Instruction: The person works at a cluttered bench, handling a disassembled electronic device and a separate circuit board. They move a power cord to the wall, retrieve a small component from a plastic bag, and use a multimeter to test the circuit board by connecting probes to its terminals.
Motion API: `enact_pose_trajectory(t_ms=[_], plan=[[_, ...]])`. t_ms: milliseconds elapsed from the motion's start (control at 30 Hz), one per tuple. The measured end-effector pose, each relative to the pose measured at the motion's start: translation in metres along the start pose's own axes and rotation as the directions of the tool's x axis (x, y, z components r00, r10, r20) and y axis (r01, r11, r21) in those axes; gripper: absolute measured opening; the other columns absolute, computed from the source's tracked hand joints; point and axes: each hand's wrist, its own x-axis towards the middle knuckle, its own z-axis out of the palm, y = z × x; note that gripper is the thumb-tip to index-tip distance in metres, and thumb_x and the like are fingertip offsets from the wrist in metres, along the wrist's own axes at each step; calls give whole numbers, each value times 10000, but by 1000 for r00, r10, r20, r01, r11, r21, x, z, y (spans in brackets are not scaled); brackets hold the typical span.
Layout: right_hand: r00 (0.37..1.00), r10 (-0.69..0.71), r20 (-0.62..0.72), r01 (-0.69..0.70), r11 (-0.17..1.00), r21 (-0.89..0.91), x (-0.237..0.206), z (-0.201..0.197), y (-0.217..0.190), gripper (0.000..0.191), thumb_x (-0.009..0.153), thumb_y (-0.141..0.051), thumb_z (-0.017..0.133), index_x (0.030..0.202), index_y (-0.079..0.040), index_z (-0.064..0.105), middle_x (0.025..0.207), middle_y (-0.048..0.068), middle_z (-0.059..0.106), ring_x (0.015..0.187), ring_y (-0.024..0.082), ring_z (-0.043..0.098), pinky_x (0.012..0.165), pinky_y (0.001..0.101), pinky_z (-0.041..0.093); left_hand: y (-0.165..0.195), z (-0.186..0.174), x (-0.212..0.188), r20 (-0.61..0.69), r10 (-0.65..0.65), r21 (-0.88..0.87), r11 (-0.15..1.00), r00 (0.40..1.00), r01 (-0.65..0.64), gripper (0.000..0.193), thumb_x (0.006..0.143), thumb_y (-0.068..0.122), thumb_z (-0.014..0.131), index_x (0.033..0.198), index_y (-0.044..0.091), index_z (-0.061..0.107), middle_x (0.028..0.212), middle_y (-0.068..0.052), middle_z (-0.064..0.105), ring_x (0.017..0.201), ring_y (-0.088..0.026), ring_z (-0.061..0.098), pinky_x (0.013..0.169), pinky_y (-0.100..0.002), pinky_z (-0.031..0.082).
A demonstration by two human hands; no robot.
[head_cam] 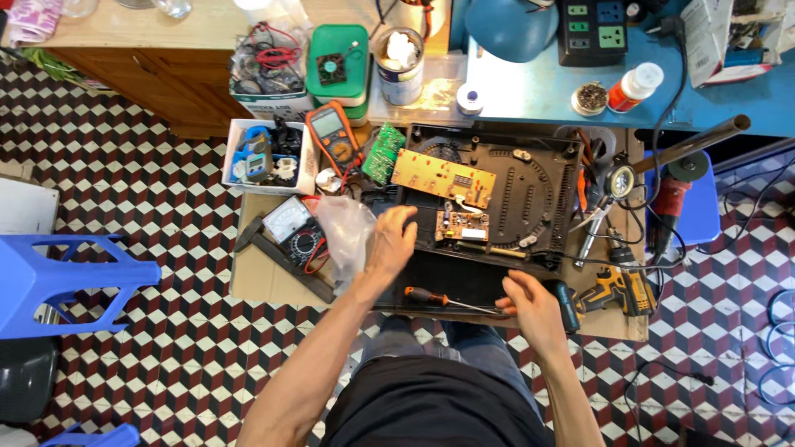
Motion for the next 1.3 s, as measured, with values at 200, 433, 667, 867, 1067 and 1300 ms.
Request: enact_pose_trajectory(t_ms=[200,433,667,867,1067,1300], plan=[[996,-33,87,37,998,-52,56,-23,-31,475,964,-290,623,1329,12,630,933,56,734,764,130,681,683,272,530,8,20,37,255,-423,203,903,869,380,334,1004,263,609,1322,188,674,1125,-143,725,1072,-350,681,928,-453,545],[1000,20,15,-19,999,-35,61,-21,-22,438,956,-262,638,1300,7,671,892,83,732,699,127,661,632,279,514,-19,23,16,124,-184,262,954,975,147,342,888,161,692,1223,92,674,1188,-132,697,1110,-349,643,948,-476,510],[993,89,-83,-85,995,45,63,2,15,415,962,-263,629,1274,9,665,956,88,756,698,148,670,625,276,524,-36,29,78,89,331,363,867,939,-341,622,694,214,782,1267,20,637,1287,-193,607,1217,-386,537,972,-503,462],[934,337,-114,-255,858,446,47,-1,77,357,963,-253,653,1178,32,653,1021,167,754,776,208,711,669,310,557,-24,44,75,5,-144,-83,986,990,144,239,963,129,695,1190,57,673,1165,-133,694,1099,-315,666,923,-406,541],[804,334,-491,14,816,578,59,-18,124,334,932,-221,665,1172,10,643,1082,143,714,889,242,708,754,334,556,-53,50,-16,74,-436,-274,856,897,439,446,894,172,705,1259,-26,542,1149,-197,660,1059,-281,664,914,-370,522],[682,379,-626,133,777,616,103,-105,106,438,951,-253,697,1291,-49,510,1149,103,635,1026,220,661,889,356,535,-76,68,-5,267,-640,-205,693,721,691,507,888,209,701,1330,-2,571,1168,-131,703,1014,-206,688,873,-340,539]])
